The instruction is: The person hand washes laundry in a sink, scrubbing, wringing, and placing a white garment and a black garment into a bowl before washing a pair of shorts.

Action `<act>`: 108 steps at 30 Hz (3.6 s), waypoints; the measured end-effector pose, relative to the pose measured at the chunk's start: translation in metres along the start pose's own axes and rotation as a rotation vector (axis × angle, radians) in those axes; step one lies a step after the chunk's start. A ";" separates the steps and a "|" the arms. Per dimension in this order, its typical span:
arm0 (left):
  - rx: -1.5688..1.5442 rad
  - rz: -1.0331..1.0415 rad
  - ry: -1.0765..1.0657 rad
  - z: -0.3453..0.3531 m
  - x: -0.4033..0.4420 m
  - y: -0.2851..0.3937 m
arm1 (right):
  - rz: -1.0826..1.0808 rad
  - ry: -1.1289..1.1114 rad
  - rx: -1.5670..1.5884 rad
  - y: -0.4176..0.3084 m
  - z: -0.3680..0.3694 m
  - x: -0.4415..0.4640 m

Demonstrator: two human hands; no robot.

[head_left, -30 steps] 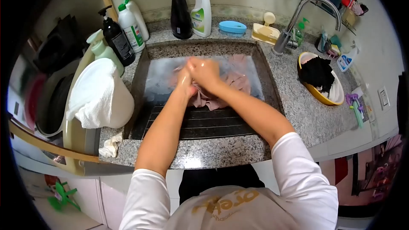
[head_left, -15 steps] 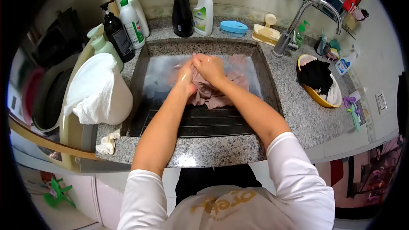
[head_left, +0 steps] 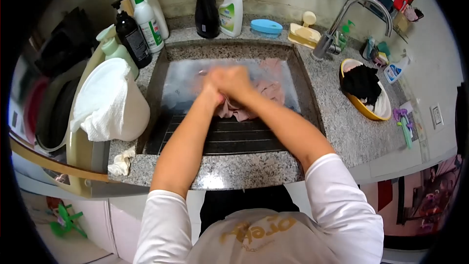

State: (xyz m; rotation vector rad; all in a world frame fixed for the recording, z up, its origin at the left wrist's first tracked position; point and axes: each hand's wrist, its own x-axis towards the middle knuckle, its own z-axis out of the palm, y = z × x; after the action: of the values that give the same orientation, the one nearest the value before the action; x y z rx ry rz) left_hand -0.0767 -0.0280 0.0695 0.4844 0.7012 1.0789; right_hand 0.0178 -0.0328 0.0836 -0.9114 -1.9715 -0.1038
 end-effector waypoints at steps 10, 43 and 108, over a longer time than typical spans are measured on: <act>0.004 0.043 0.021 0.005 -0.008 0.026 | 0.824 -0.386 0.878 0.049 -0.052 0.032; 1.537 0.958 0.333 -0.021 0.068 0.004 | 0.093 -0.356 0.085 0.116 0.015 -0.038; 1.425 0.271 -0.497 0.049 -0.033 0.113 | 0.174 -0.707 0.099 0.070 -0.231 0.084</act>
State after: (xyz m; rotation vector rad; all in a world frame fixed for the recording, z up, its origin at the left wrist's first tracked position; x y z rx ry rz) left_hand -0.1219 -0.0135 0.1875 2.0291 0.8830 0.4863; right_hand 0.2027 -0.0307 0.2595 -1.1503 -2.4903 0.4723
